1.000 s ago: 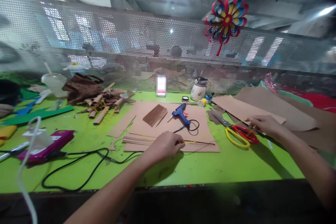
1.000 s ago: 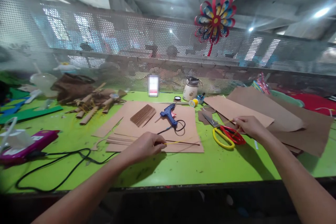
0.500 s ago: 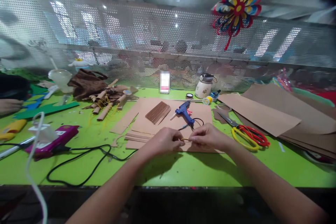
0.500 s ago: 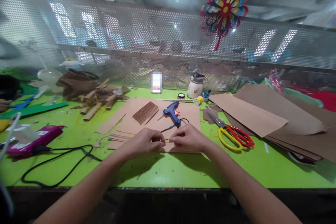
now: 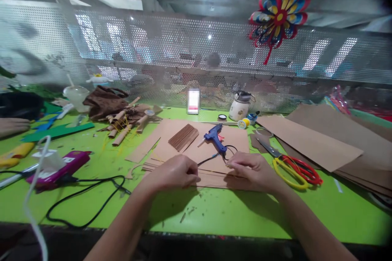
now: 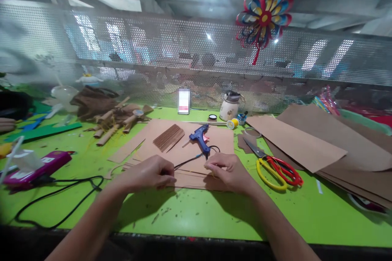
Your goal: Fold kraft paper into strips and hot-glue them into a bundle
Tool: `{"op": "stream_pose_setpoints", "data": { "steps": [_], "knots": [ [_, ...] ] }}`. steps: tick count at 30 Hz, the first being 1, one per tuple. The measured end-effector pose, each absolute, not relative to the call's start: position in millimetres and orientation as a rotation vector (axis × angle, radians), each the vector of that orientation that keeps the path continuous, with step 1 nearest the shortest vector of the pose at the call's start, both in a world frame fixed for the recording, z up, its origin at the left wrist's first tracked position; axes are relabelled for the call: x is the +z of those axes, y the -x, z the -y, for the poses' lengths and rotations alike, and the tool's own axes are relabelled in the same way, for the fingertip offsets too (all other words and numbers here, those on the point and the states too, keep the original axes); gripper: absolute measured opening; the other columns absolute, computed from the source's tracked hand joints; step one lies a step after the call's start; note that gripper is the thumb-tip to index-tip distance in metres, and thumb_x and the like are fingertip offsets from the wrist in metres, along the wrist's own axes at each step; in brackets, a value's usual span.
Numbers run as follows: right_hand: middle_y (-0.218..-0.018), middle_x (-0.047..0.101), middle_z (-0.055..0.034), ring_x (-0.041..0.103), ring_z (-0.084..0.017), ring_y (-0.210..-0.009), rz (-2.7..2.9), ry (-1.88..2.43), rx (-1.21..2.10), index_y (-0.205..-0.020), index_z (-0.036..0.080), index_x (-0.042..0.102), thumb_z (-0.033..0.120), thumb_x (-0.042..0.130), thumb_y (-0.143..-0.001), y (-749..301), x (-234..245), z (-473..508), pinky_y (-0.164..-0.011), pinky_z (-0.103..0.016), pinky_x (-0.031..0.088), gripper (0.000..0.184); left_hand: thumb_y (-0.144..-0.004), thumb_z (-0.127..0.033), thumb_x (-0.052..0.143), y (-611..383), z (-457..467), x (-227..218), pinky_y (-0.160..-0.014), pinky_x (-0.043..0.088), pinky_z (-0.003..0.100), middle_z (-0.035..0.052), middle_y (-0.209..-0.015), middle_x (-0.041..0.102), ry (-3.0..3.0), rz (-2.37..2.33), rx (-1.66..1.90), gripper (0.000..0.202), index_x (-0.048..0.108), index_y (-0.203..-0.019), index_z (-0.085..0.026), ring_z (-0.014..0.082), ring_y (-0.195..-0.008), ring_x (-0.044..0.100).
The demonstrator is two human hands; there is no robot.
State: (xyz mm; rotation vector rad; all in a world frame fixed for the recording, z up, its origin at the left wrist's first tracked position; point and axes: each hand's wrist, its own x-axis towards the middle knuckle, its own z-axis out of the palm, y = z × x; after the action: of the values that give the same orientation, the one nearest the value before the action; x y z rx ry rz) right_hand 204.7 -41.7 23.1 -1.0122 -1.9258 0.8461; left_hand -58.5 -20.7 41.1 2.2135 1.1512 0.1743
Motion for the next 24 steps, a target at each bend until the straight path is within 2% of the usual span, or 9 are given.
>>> {"op": "stream_pose_setpoints", "data": {
  "steps": [2, 4, 7, 9, 13, 15, 17, 20, 24],
  "knots": [
    [-0.084, 0.067, -0.0085, 0.059, -0.015, -0.062, 1.834, 0.949, 0.998, -0.081, 0.016, 0.070, 0.032, 0.055, -0.085, -213.2, 27.9, 48.6, -0.057, -0.028, 0.048, 0.021, -0.072, -0.028, 0.056, 62.7, 31.6, 44.1, -0.049, 0.031, 0.021, 0.0006, -0.061, 0.063, -2.305, -1.145, 0.166, 0.016, 0.067, -0.068, -0.018, 0.0120, -0.055, 0.053],
    [-0.076, 0.066, -0.0074, 0.057, -0.013, -0.055, 1.773, 0.941, 1.131, -0.078, 0.015, 0.067, 0.032, 0.053, -0.087, -223.0, 35.2, 56.9, -0.049, -0.027, 0.047, 0.024, -0.073, -0.031, 0.058, 69.9, 43.3, 47.3, -0.054, 0.034, 0.021, 0.0005, -0.067, 0.066, -2.343, -1.102, 0.127, 0.016, 0.069, -0.073, -0.020, 0.0128, -0.061, 0.056],
    [-0.066, 0.064, -0.0051, 0.056, -0.013, -0.056, 1.853, 1.011, 1.052, -0.076, 0.017, 0.067, 0.030, 0.053, -0.087, -238.3, 53.4, 68.3, -0.050, -0.026, 0.046, 0.021, -0.076, -0.034, 0.056, 84.6, 53.2, 52.5, -0.062, 0.038, 0.022, 0.0001, -0.077, 0.069, -2.382, -1.183, 0.128, 0.018, 0.070, -0.078, -0.023, 0.0145, -0.070, 0.060],
    [-0.073, 0.065, -0.0062, 0.057, -0.015, -0.062, 1.906, 1.064, 0.849, -0.078, 0.020, 0.069, 0.028, 0.057, -0.085, -247.9, 69.6, 73.8, -0.056, -0.027, 0.047, 0.016, -0.078, -0.038, 0.053, 93.9, 51.2, 56.8, -0.065, 0.040, 0.024, 0.0018, -0.085, 0.069, -2.411, -1.348, 0.179, 0.023, 0.070, -0.084, -0.024, 0.0169, -0.076, 0.061],
    [-0.102, 0.066, -0.0078, 0.058, -0.023, -0.095, 1.922, 1.091, 0.562, -0.079, 0.023, 0.071, 0.026, 0.062, -0.080, -261.5, 99.3, 80.8, -0.081, -0.035, 0.047, 0.010, -0.083, -0.048, 0.042, 102.0, 24.4, 66.9, -0.077, 0.041, 0.031, 0.0063, -0.109, 0.066, -2.464, -1.739, 0.420, 0.040, 0.067, -0.100, -0.022, 0.0235, -0.093, 0.060],
    [-0.099, 0.066, -0.0080, 0.060, -0.021, -0.089, 1.935, 1.104, 0.577, -0.082, 0.023, 0.072, 0.027, 0.059, -0.082, -262.3, 105.9, 80.5, -0.075, -0.032, 0.049, 0.013, -0.085, -0.050, 0.037, 99.2, 0.7, 69.8, -0.081, 0.041, 0.032, 0.0100, -0.114, 0.063, -2.447, -1.835, 0.484, 0.047, 0.063, -0.109, -0.018, 0.0253, -0.100, 0.058],
    [-0.087, 0.068, -0.0080, 0.060, -0.017, -0.073, 1.963, 1.127, 0.695, -0.086, 0.021, 0.072, 0.031, 0.056, -0.083, -257.1, 104.5, 76.2, -0.060, -0.028, 0.049, 0.018, -0.083, -0.052, 0.041, 93.0, -26.4, 68.6, -0.086, 0.040, 0.034, 0.0144, -0.123, 0.058, -2.459, -1.907, 0.484, 0.055, 0.055, -0.120, -0.015, 0.0280, -0.109, 0.053],
    [-0.070, 0.067, -0.0063, 0.056, -0.013, -0.055, 2.016, 1.162, 0.952, -0.083, 0.017, 0.071, 0.037, 0.055, -0.083, -238.5, 91.4, 64.4, -0.046, -0.023, 0.045, 0.025, -0.077, -0.056, 0.046, 82.4, -62.8, 57.7, -0.083, 0.040, 0.034, 0.0207, -0.117, 0.059, -2.388, -1.983, 0.339, 0.064, 0.054, -0.120, -0.010, 0.0306, -0.106, 0.055],
    [-0.066, 0.065, -0.0055, 0.053, -0.009, -0.050, 2.080, 1.117, 1.231, -0.080, 0.012, 0.067, 0.040, 0.053, -0.085, -208.1, 73.6, 51.2, -0.045, -0.021, 0.044, 0.032, -0.065, -0.057, 0.057, 73.9, -88.5, 35.8, -0.069, 0.043, 0.033, 0.0238, -0.096, 0.065, -2.266, -2.027, 0.231, 0.062, 0.063, -0.098, -0.006, 0.0324, -0.088, 0.061]
  ]
}}
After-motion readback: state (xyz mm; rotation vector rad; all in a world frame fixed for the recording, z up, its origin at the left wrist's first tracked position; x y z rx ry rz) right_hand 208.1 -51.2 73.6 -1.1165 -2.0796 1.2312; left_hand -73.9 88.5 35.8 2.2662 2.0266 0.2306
